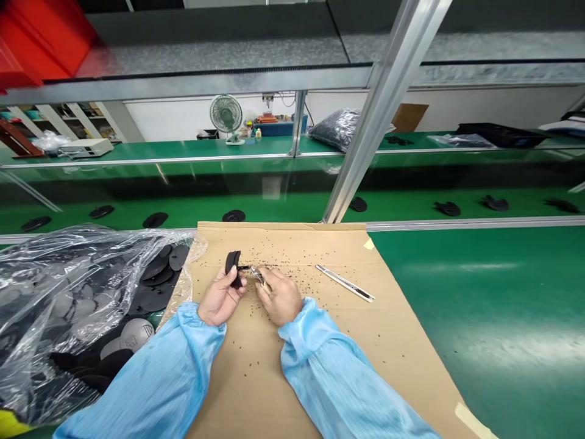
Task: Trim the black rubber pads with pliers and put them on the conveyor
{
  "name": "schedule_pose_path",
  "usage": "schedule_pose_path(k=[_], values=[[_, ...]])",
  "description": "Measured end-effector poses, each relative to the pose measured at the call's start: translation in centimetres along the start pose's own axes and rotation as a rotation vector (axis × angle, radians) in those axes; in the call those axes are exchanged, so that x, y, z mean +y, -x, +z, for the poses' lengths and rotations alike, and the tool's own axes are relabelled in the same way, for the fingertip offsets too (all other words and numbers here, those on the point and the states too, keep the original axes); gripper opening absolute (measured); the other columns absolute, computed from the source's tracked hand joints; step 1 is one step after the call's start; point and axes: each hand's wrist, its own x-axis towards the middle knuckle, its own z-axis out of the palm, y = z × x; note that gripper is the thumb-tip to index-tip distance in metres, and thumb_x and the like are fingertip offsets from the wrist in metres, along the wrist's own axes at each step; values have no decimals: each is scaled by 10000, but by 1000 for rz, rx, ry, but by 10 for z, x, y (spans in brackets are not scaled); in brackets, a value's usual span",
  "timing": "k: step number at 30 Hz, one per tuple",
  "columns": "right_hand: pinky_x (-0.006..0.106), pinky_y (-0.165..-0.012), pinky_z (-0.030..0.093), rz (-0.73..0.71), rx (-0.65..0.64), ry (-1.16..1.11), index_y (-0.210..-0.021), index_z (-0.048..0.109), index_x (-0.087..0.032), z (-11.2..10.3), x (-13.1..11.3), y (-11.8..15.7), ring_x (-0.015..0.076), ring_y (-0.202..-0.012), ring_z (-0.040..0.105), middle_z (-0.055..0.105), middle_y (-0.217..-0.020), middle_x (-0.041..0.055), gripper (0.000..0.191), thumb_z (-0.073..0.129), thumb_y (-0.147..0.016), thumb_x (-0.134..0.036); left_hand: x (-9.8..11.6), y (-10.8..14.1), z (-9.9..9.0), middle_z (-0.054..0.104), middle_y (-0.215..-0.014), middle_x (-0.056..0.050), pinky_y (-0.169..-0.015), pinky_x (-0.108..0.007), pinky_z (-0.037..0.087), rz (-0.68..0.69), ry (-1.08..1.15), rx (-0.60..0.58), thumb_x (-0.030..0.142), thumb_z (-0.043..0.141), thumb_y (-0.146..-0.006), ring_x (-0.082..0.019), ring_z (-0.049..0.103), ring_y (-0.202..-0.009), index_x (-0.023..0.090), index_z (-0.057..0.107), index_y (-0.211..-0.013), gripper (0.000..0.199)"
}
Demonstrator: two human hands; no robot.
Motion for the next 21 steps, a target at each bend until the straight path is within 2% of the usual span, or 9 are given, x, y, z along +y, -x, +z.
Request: schedule_pose_path(k=[2, 7, 14, 16, 19, 21], values=[[301, -710, 526, 42, -4, -80, -1158, 609, -205, 0, -1, 0, 186, -765, 632, 659, -873, 54, 324, 531, -846, -236, 0, 0, 0, 567, -737, 1, -508, -190, 450, 8, -1, 2, 210, 753, -713, -112, 585, -617, 167, 531, -932, 314], [312, -759, 526, 121, 4, -241, -1136, 632, -198, -3, -2, 0, 198, -836, 641, 676, -934, 56, 314, 565, -838, -272, 1, -1, -1, 566, -749, 0, -503, -185, 431, -18, 22, 10, 211, 757, -706, -108, 575, -619, 176, 528, -979, 358], [324, -727, 507, 121, 57, -93, -1130, 618, -189, -5, 0, 1, 199, -774, 617, 644, -869, 66, 307, 541, -857, -306, 4, -1, -2, 506, -664, 52, -392, -137, 299, -10, 53, 16, 160, 799, -642, -41, 454, -499, 166, 518, -854, 353], [324, -742, 507, 100, 57, -74, -1138, 609, -203, -5, -1, 2, 200, -796, 618, 643, -892, 66, 304, 537, -860, -303, 5, -1, -1, 542, -673, 37, -425, -157, 359, -12, 96, 39, 163, 779, -669, -59, 494, -530, 164, 537, -863, 309], [320, -755, 512, 67, 38, -62, -1154, 595, -213, -4, -3, 3, 200, -826, 620, 644, -930, 66, 308, 534, -862, -286, 8, 1, 1, 622, -767, -15, -584, -251, 496, -33, 131, 21, 151, 721, -723, -140, 610, -700, 160, 562, -904, 241], [320, -758, 515, 39, 23, -56, -1168, 585, -215, -5, -4, 3, 198, -826, 619, 644, -937, 68, 316, 530, -863, -277, 10, 2, 1, 629, -774, -23, -592, -267, 506, -58, 122, 15, 128, 700, -730, -155, 622, -710, 155, 560, -892, 216]])
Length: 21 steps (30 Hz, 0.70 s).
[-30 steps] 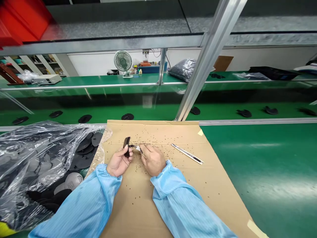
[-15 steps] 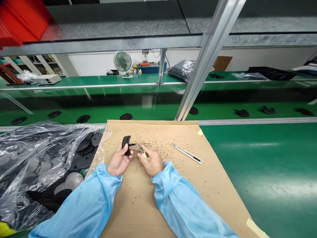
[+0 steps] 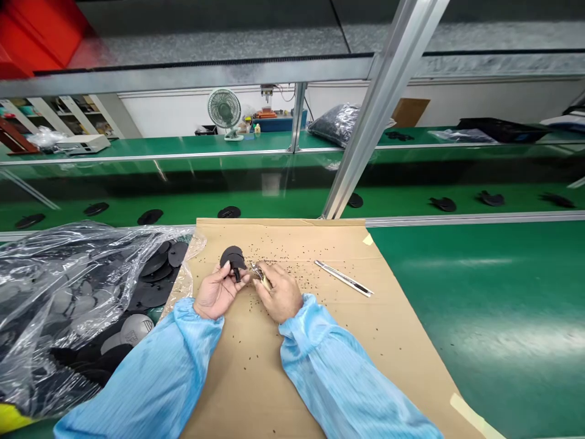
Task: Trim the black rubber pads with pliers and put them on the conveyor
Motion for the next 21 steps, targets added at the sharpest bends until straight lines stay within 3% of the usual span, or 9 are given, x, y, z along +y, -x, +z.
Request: schedule_pose_path(k=[5, 12, 21], values=[[334, -782, 517, -62, -65, 30, -1185, 567, -198, -2, -4, 1, 210, -859, 615, 642, -936, 81, 323, 514, -877, -277, 1, -1, -4, 525, -633, 37, -391, -150, 325, -20, 20, 37, 124, 705, -717, -54, 470, -480, 155, 515, -799, 210], [353, -827, 498, -156, -121, 115, -1190, 552, -190, -1, -8, 1, 221, -898, 596, 634, -986, 94, 315, 491, -894, -278, 0, -1, -8, 574, -735, -15, -485, -187, 401, -80, 1, -54, 115, 640, -749, -95, 518, -575, 185, 579, -1016, 283], [333, -768, 442, -210, -174, 316, -1191, 557, -161, -2, -14, 2, 216, -835, 547, 616, -939, 93, 312, 480, -914, -282, -1, -1, -5, 571, -715, -4, -489, -195, 395, -85, -46, -47, 106, 703, -703, -87, 498, -531, 174, 595, -998, 322]])
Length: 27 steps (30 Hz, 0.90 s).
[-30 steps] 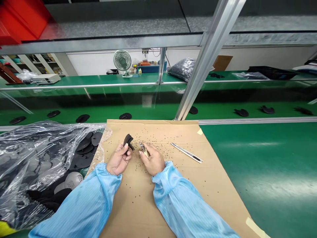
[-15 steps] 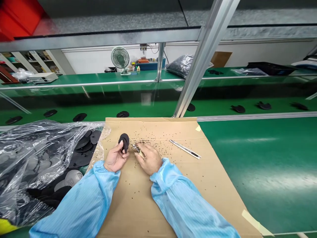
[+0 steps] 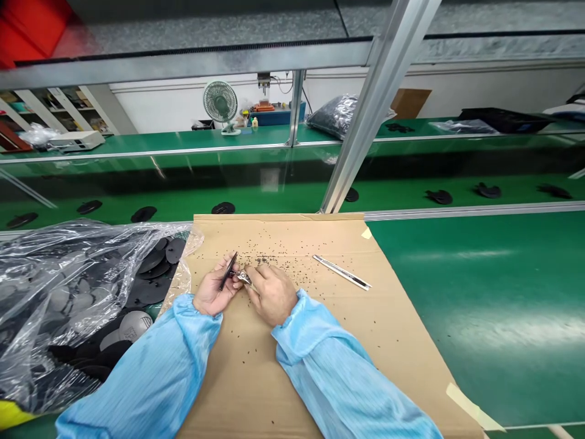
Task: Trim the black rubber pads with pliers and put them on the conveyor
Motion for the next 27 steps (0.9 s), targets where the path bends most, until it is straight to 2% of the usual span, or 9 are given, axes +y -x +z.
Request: schedule_pose_path(k=[6, 11, 19, 23, 27], values=[[312, -767, 405, 26, -120, 101, -1222, 554, -168, -8, -3, -3, 206, -832, 531, 623, -946, 73, 324, 488, -919, -265, -2, 0, 1, 566, -711, 2, -507, -197, 390, 34, -57, 11, 144, 720, -707, -79, 485, -531, 168, 590, -1017, 337], [323, -787, 382, 84, -270, 209, -1223, 556, -196, -18, -10, -7, 218, -876, 534, 629, -967, 67, 327, 503, -901, -201, -4, -2, 2, 578, -745, 7, -500, -186, 380, 81, -106, 87, 160, 721, -714, -73, 491, -552, 164, 595, -1002, 314], [316, -743, 402, 135, -346, 204, -1174, 582, -196, -17, -15, -9, 221, -845, 569, 644, -950, 74, 314, 437, -901, -138, -6, -4, -1, 585, -764, 11, -483, -191, 376, 99, -125, 116, 165, 720, -707, -70, 481, -530, 163, 590, -1015, 335], [293, -771, 436, 201, -264, -37, -1191, 578, -205, -8, -10, -4, 207, -867, 588, 645, -960, 64, 326, 491, -877, -179, -6, -4, -1, 559, -714, 10, -494, -201, 384, 80, -62, 56, 139, 698, -711, -79, 474, -531, 167, 588, -997, 308], [310, -826, 456, 325, -23, -441, -1149, 609, -204, 3, -4, 0, 201, -919, 595, 651, -995, 63, 314, 533, -847, -242, -3, -4, -1, 548, -694, 5, -490, -198, 380, 47, 26, 4, 122, 686, -710, -81, 477, -532, 166, 577, -962, 278]])
